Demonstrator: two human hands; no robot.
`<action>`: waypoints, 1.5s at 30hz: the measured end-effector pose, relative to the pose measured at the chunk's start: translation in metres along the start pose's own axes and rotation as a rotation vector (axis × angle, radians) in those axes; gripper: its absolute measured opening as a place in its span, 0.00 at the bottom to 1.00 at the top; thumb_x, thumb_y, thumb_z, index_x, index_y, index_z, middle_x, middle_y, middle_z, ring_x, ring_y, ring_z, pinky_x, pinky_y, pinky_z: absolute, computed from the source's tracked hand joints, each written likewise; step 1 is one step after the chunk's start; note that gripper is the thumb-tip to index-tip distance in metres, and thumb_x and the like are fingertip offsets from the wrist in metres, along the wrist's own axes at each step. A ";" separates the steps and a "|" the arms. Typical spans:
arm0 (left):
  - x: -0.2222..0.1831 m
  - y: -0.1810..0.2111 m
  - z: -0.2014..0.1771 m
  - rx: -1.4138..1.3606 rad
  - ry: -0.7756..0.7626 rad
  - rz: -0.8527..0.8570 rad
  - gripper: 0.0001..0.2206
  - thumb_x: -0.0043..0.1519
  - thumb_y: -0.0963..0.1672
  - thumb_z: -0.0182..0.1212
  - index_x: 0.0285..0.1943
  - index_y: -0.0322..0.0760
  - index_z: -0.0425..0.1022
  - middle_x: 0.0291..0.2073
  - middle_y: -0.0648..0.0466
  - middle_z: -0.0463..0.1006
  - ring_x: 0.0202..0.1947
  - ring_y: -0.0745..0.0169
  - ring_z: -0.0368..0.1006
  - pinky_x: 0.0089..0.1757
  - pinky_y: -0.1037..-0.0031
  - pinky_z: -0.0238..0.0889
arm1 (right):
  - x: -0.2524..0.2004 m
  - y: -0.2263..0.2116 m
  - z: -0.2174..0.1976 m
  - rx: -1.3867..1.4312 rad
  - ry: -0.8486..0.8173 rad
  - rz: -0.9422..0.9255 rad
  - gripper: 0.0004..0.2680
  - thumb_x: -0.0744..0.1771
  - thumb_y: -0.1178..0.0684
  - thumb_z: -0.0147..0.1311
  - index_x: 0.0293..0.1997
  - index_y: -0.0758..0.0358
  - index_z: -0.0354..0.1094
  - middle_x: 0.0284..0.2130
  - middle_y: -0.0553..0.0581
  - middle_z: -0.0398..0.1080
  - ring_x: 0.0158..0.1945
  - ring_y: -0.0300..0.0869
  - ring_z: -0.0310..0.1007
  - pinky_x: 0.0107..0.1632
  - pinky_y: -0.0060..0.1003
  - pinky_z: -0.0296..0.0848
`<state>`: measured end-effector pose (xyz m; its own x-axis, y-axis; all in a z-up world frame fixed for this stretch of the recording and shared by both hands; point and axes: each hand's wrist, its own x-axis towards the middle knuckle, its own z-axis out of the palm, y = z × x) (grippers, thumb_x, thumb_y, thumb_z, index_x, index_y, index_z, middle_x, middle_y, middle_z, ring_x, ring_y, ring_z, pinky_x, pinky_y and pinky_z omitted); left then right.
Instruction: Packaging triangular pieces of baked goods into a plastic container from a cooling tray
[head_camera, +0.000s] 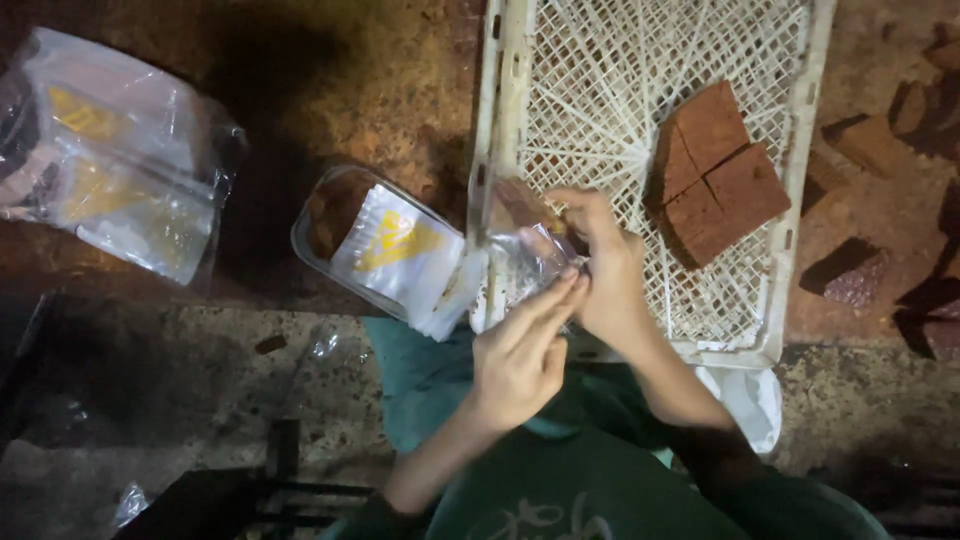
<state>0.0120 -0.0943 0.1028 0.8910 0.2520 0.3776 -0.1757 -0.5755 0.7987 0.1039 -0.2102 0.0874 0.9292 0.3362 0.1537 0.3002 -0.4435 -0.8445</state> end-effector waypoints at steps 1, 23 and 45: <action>-0.002 0.009 0.003 -0.140 -0.023 0.043 0.20 0.55 0.35 0.59 0.55 0.41 0.83 0.57 0.56 0.79 0.52 0.57 0.81 0.48 0.71 0.76 | 0.004 -0.011 -0.010 -0.001 -0.059 0.044 0.13 0.68 0.51 0.61 0.55 0.64 0.69 0.38 0.62 0.79 0.40 0.56 0.81 0.45 0.47 0.79; -0.008 -0.105 -0.036 0.625 -0.034 -0.210 0.22 0.68 0.56 0.55 0.27 0.43 0.62 0.16 0.55 0.66 0.17 0.56 0.62 0.21 0.65 0.49 | 0.081 0.072 -0.103 -0.394 0.123 0.296 0.22 0.66 0.60 0.72 0.53 0.68 0.52 0.40 0.68 0.72 0.41 0.59 0.76 0.44 0.51 0.79; -0.025 -0.138 -0.028 0.480 -0.021 -0.259 0.06 0.54 0.47 0.54 0.29 0.47 0.63 0.19 0.50 0.68 0.25 0.40 0.72 0.29 0.56 0.61 | -0.042 0.035 0.016 0.319 -0.113 0.325 0.21 0.66 0.49 0.61 0.63 0.61 0.60 0.48 0.68 0.72 0.38 0.50 0.75 0.40 0.42 0.77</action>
<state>0.0026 0.0007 -0.0035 0.8886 0.4202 0.1837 0.2571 -0.7881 0.5592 0.0721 -0.2269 0.0430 0.9293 0.3188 -0.1865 -0.0999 -0.2690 -0.9579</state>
